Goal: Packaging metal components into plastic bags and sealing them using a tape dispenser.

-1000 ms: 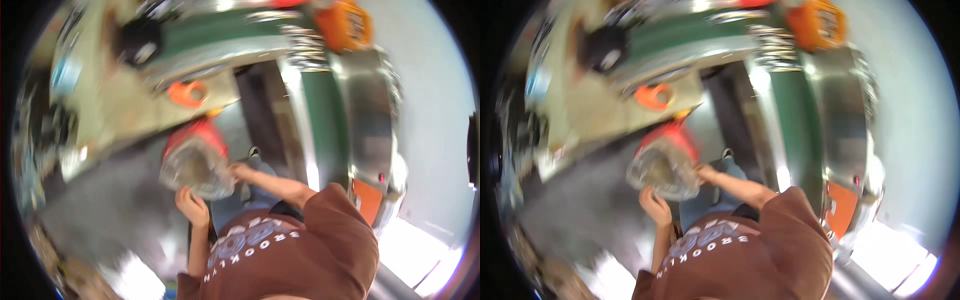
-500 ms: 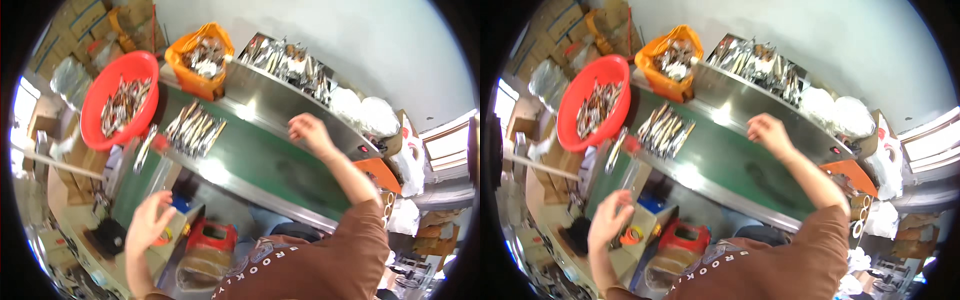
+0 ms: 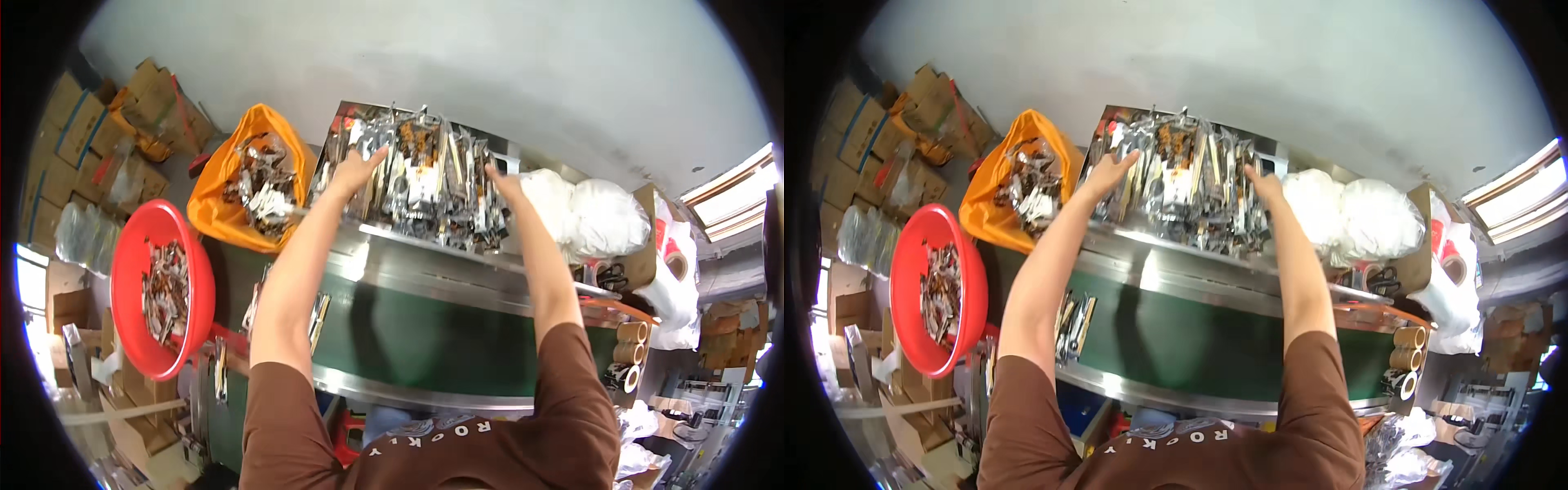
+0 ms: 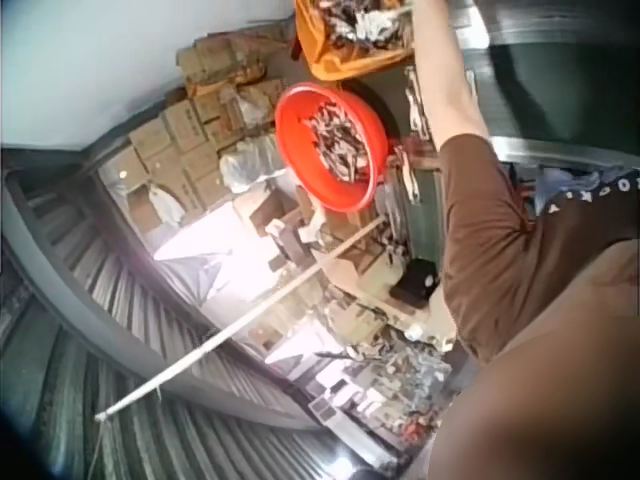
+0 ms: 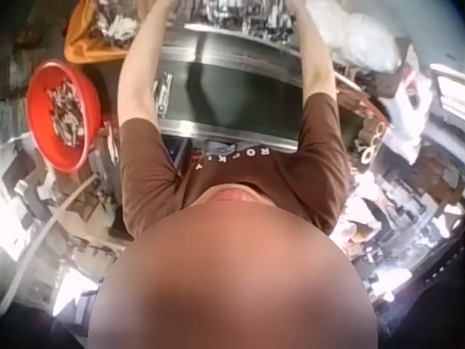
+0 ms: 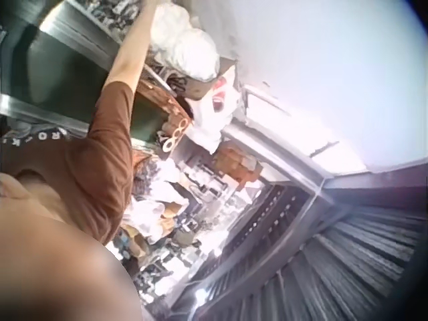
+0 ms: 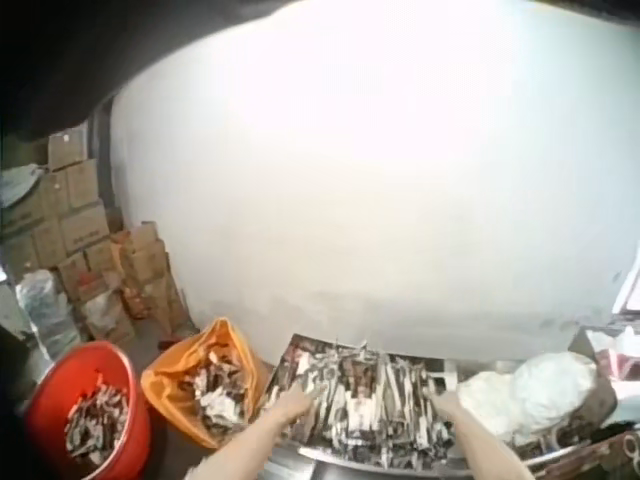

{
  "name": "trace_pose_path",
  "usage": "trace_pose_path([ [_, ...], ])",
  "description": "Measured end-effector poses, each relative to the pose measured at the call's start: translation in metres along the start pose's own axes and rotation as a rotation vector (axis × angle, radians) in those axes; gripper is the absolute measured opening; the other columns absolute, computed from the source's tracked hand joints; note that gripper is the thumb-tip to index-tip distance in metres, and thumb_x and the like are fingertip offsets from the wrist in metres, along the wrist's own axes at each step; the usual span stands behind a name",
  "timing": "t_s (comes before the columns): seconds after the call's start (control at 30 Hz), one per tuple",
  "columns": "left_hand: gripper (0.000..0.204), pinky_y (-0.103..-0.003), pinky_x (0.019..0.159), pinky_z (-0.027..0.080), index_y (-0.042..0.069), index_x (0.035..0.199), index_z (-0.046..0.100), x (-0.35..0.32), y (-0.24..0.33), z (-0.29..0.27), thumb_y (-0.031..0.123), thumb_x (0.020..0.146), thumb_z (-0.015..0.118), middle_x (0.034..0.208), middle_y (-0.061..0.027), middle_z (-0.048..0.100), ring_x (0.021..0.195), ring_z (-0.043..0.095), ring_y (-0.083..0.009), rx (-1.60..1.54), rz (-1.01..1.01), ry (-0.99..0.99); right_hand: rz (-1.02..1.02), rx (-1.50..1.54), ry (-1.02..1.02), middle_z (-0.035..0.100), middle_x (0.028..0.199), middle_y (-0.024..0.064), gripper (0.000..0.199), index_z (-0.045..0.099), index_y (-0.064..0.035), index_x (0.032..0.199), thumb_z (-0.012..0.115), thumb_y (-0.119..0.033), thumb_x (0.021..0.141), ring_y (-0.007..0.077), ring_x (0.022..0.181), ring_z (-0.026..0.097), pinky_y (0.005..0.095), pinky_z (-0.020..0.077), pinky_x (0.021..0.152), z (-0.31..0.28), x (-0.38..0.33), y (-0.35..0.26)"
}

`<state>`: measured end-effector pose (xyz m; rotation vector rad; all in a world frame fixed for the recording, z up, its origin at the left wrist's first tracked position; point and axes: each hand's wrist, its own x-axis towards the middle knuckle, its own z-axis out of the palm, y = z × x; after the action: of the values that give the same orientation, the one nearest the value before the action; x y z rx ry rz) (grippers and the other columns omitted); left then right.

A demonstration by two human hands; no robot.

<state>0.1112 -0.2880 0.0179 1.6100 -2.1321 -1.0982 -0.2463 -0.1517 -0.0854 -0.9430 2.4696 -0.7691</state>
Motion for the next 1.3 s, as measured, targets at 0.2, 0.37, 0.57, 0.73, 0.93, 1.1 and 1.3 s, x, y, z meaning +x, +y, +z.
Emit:
trace_pose_path([
  [0.2,0.12,-0.045,0.103,0.025,-0.01,0.129,0.033,0.042,0.034,0.045,0.087,0.059,0.042,0.134,-0.0292,0.033,0.127,0.03,-0.0399,0.242,-0.305,-0.043,0.242,0.061,-0.048,0.056,0.104,0.033,0.112,0.055,0.0211,0.096,0.047,-0.084,0.059,0.0381,0.107,0.053,0.0366,0.0415,0.089,0.008,-0.001,-0.013],
  [0.37,0.121,-0.044,0.102,0.029,-0.017,0.123,0.036,0.046,0.038,0.061,0.086,0.059,0.042,0.129,-0.032,0.037,0.123,0.036,-0.0398,0.308,-0.105,-0.092,0.203,0.283,-0.281,0.059,0.107,0.024,0.098,0.056,0.0134,0.107,0.049,-0.076,0.068,0.0305,0.105,0.055,0.0319,0.0393,0.09,0.013,-0.011,-0.055],
  [0.57,0.116,-0.04,0.091,0.042,-0.02,0.117,0.038,0.055,0.051,0.087,0.072,0.053,0.067,0.117,-0.0289,0.05,0.11,0.051,-0.0357,0.02,-0.103,-0.169,0.185,0.663,-0.389,0.059,0.108,0.0152,0.091,0.05,0.006,0.12,0.055,-0.07,0.071,0.02,0.091,0.058,0.0293,0.0451,0.08,0.028,-0.007,-0.067],
  [0.73,0.069,-0.032,0.07,0.051,-0.011,0.106,0.054,0.048,0.067,0.103,0.045,0.07,0.072,0.095,-0.0172,0.063,0.081,0.063,-0.0211,-0.545,-0.109,-0.486,0.322,0.606,-0.436,0.061,0.104,0.0124,0.074,0.052,0.0076,0.115,0.057,-0.057,0.079,0.0172,0.088,0.059,0.0304,0.048,0.076,0.028,-0.003,-0.059],
  [0.93,0.051,-0.028,0.074,0.049,0.003,0.113,0.054,0.039,0.065,0.101,0.036,0.077,0.068,0.101,-0.0075,0.061,0.087,0.06,-0.0151,-0.827,0.068,-0.518,0.161,1.073,-0.452,0.064,0.095,0.0089,0.059,0.054,0.0041,0.111,0.067,-0.042,0.077,0.0156,0.08,0.062,0.0263,0.0492,0.072,0.004,-0.042,-0.103],
  [1.1,0.062,-0.029,0.083,0.046,0.0,0.117,0.049,0.013,0.088,0.063,0.034,0.072,0.073,0.105,-0.0105,0.06,0.094,0.058,-0.0168,-0.94,0.158,-0.484,0.129,1.14,-0.458,0.064,0.091,0.0079,0.047,0.057,0.0012,0.104,0.07,-0.034,0.076,0.0148,0.077,0.062,0.0264,0.0498,0.069,-0.04,-0.072,-0.155],
  [1.3,0.063,-0.028,0.077,0.047,-0.003,0.117,0.046,-0.036,0.137,-0.002,0.029,0.071,0.075,0.099,-0.01,0.061,0.086,0.059,-0.0145,-0.995,0.497,-0.286,-0.209,1.071,-0.386,0.063,0.091,0.0082,0.048,0.058,0.0004,0.103,0.07,-0.036,0.074,0.0136,0.079,0.06,0.026,0.0473,0.071,-0.102,-0.109,-0.207],
])
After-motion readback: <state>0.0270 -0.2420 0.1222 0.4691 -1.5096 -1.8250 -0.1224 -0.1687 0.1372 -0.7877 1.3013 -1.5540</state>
